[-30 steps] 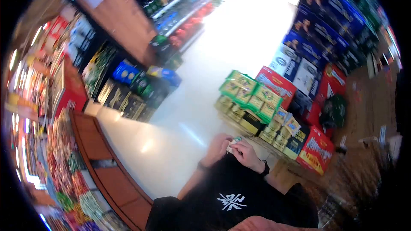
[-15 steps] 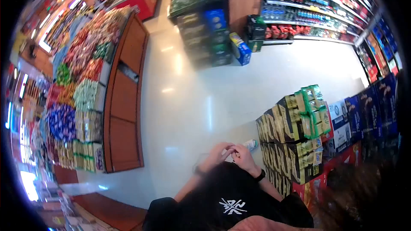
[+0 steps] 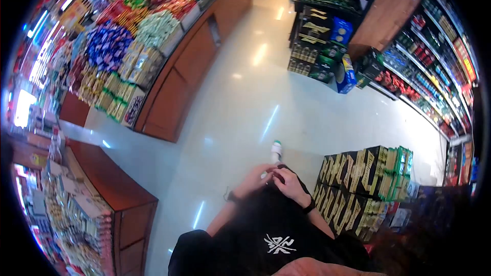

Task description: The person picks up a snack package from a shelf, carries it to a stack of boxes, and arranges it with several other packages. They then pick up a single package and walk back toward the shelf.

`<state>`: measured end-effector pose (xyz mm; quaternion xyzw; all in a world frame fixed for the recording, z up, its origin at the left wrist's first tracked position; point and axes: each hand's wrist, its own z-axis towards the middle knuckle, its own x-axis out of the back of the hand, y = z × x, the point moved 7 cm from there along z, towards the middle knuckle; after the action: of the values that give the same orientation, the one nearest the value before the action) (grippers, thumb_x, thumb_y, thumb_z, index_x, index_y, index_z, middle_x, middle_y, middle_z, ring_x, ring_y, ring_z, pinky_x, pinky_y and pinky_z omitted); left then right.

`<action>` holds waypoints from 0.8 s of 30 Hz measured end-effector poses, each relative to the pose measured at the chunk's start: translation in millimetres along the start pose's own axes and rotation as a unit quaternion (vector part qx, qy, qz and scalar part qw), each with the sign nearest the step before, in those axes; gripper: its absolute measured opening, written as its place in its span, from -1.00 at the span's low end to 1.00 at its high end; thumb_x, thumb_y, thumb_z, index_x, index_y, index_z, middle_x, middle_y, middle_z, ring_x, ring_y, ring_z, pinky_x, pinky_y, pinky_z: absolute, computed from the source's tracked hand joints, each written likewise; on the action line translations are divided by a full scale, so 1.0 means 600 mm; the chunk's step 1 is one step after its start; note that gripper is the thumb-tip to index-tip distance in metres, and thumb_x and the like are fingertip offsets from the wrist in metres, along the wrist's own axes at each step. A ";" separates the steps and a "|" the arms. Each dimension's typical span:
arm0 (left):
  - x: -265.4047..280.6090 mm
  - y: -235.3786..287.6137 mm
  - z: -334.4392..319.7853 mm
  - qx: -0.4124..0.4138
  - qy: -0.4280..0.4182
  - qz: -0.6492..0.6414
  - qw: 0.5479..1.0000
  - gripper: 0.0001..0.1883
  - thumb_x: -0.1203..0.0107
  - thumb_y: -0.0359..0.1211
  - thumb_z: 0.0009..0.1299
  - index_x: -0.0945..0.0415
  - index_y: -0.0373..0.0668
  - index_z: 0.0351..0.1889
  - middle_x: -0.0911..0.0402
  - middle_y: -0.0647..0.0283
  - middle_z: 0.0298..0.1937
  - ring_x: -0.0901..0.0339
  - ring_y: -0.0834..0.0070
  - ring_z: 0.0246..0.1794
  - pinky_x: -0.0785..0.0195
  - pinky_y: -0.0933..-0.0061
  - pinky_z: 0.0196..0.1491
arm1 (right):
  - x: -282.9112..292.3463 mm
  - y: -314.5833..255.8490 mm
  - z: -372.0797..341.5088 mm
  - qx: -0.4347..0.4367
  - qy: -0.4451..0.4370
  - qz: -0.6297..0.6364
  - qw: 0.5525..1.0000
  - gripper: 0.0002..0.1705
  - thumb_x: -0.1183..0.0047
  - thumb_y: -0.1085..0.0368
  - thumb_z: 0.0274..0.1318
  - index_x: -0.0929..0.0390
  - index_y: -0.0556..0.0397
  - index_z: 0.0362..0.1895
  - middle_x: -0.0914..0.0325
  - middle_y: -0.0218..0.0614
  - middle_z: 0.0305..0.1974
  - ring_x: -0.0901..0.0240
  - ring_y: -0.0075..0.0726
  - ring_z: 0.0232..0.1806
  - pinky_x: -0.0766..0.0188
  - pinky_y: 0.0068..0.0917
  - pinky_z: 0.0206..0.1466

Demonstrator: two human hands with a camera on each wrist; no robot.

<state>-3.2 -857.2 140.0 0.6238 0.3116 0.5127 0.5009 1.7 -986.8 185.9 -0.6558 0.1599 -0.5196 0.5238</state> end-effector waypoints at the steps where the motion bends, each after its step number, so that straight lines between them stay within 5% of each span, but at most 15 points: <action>1: 0.007 -0.010 -0.006 0.001 0.006 -0.008 1.000 -0.73 -0.11 -0.40 0.39 -0.53 -0.23 0.03 -0.63 0.07 -0.08 -0.59 0.19 -0.09 -0.41 0.25 0.05 | -0.011 -0.003 0.008 0.024 -0.017 -0.018 0.999 -0.70 -0.10 0.38 0.15 -0.52 0.18 -0.01 -0.54 -0.13 -0.24 -0.52 -0.14 -0.27 -0.47 -0.37 -0.15; 13: 0.167 -0.101 -0.074 0.154 0.114 -0.054 0.980 -0.69 -0.13 -0.36 0.40 -0.48 -0.28 0.07 -0.63 0.05 -0.15 -0.61 0.25 -0.13 -0.46 0.29 -0.05 | -0.143 -0.024 0.146 -0.001 -0.189 0.047 0.981 -0.66 -0.10 0.34 0.18 -0.54 0.10 0.06 -0.56 -0.15 -0.24 -0.54 -0.19 -0.25 -0.49 -0.35 -0.13; 19: 0.265 -0.130 -0.107 0.193 0.219 -0.042 0.956 -0.67 -0.15 -0.32 0.40 -0.50 -0.26 0.07 -0.65 0.06 -0.18 -0.62 0.23 -0.15 -0.46 0.27 -0.03 | -0.222 -0.066 0.265 0.058 -0.247 0.087 0.963 -0.66 -0.13 0.31 0.13 -0.56 0.12 0.01 -0.55 -0.10 -0.24 -0.53 -0.07 -0.23 -0.48 -0.31 -0.12; 24: 0.351 -0.188 -0.096 0.171 0.216 -0.002 0.961 -0.66 -0.15 -0.31 0.40 -0.51 -0.23 0.09 -0.66 0.08 -0.14 -0.62 0.23 -0.15 -0.46 0.28 -0.04 | -0.292 -0.064 0.369 0.040 -0.296 0.056 0.953 -0.69 -0.14 0.29 0.13 -0.59 0.12 -0.04 -0.56 -0.07 -0.22 -0.55 -0.03 -0.19 -0.50 -0.27 -0.09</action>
<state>15.0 -615.6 101.1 0.5736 0.4966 0.5737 0.3086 104.9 -724.0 148.5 -0.7490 0.0135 -0.2777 0.6015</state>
